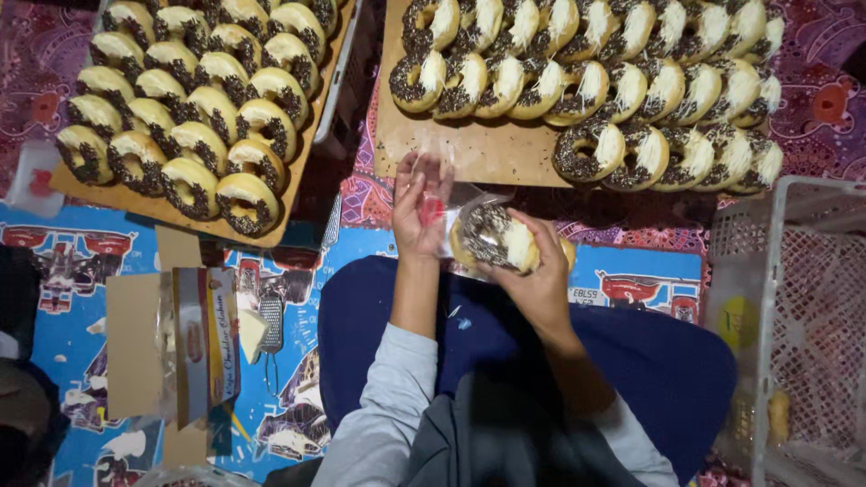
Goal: The person grates a block of white cheese over trays of doughnuts using a handheld grater, then individually places doughnuts into small plastic bags and seals them. The doughnuts are arranged on cardboard trays on the floor.
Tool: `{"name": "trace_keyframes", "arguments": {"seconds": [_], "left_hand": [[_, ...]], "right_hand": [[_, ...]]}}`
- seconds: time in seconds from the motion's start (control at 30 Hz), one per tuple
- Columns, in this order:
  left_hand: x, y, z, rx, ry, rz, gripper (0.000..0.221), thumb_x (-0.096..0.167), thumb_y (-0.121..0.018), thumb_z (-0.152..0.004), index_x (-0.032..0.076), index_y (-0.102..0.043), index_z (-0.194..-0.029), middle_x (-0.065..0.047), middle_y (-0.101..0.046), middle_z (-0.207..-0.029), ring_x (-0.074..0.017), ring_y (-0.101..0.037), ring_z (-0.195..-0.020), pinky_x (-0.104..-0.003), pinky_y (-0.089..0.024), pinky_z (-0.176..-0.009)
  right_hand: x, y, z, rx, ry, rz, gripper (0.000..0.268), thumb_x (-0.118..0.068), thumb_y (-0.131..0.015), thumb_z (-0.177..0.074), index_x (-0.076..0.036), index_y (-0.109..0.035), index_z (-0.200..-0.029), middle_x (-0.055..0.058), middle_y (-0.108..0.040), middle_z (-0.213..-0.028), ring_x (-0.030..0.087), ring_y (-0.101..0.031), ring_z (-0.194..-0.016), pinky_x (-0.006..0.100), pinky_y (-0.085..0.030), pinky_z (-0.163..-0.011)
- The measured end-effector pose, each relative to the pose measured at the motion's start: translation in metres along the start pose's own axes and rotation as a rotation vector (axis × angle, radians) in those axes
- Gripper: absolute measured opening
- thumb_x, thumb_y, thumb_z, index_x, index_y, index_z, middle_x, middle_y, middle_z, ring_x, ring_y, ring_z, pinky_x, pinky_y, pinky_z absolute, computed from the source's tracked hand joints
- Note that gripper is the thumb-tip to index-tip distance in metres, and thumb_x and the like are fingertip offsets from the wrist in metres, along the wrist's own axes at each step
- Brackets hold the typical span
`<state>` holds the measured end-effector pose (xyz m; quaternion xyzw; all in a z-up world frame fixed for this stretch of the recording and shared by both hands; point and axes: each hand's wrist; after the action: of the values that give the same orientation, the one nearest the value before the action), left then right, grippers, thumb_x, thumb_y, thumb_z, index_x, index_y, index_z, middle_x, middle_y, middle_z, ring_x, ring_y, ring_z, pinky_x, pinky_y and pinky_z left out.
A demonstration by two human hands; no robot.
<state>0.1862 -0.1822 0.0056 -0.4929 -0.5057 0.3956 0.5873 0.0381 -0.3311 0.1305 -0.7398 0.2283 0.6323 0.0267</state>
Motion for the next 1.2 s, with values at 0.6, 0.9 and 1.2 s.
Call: {"name": "trace_keyframes", "arguments": {"seconds": [0.6, 0.9, 1.2], "left_hand": [[0.04, 0.144, -0.028, 0.334, 0.125, 0.072, 0.043, -0.013, -0.042, -0.094, -0.013, -0.046, -0.137, -0.029, -0.055, -0.138, -0.0387, -0.055, -0.133, -0.053, -0.041, -0.12], [0.02, 0.123, 0.011, 0.423, 0.304, -0.292, 0.041, -0.001, -0.056, -0.097, -0.006, -0.052, -0.137, -0.019, -0.065, -0.133, -0.0288, -0.061, -0.123, -0.039, -0.05, -0.102], [0.051, -0.055, 0.095, 0.023, 0.165, -1.759, 0.037, 0.003, -0.081, -0.079, 0.005, -0.074, -0.116, -0.007, -0.068, -0.094, -0.0167, -0.047, -0.066, -0.031, -0.041, -0.056]], "right_hand": [[0.103, -0.031, -0.099, 0.137, 0.073, 0.352, 0.084, -0.032, -0.096, -0.072, -0.003, -0.056, -0.139, 0.02, -0.058, -0.134, 0.036, -0.055, -0.127, 0.048, -0.044, -0.11], [0.067, -0.02, -0.041, -0.339, 0.527, 0.426, 0.06, -0.032, -0.088, -0.069, -0.011, -0.069, -0.122, 0.019, -0.061, -0.131, 0.039, -0.053, -0.124, 0.057, -0.033, -0.116], [0.041, -0.01, -0.034, -0.476, 0.37, 0.316, 0.012, -0.019, -0.078, -0.087, -0.01, -0.078, -0.093, 0.009, -0.078, -0.093, 0.03, -0.072, -0.088, 0.043, -0.055, -0.082]]}}
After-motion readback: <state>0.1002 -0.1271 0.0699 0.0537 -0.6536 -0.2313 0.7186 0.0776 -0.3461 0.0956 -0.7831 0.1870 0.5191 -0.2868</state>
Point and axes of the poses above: each hand's wrist, its own z-axis away from the middle knuckle, its own y-axis out of the back of the hand, x = y × z
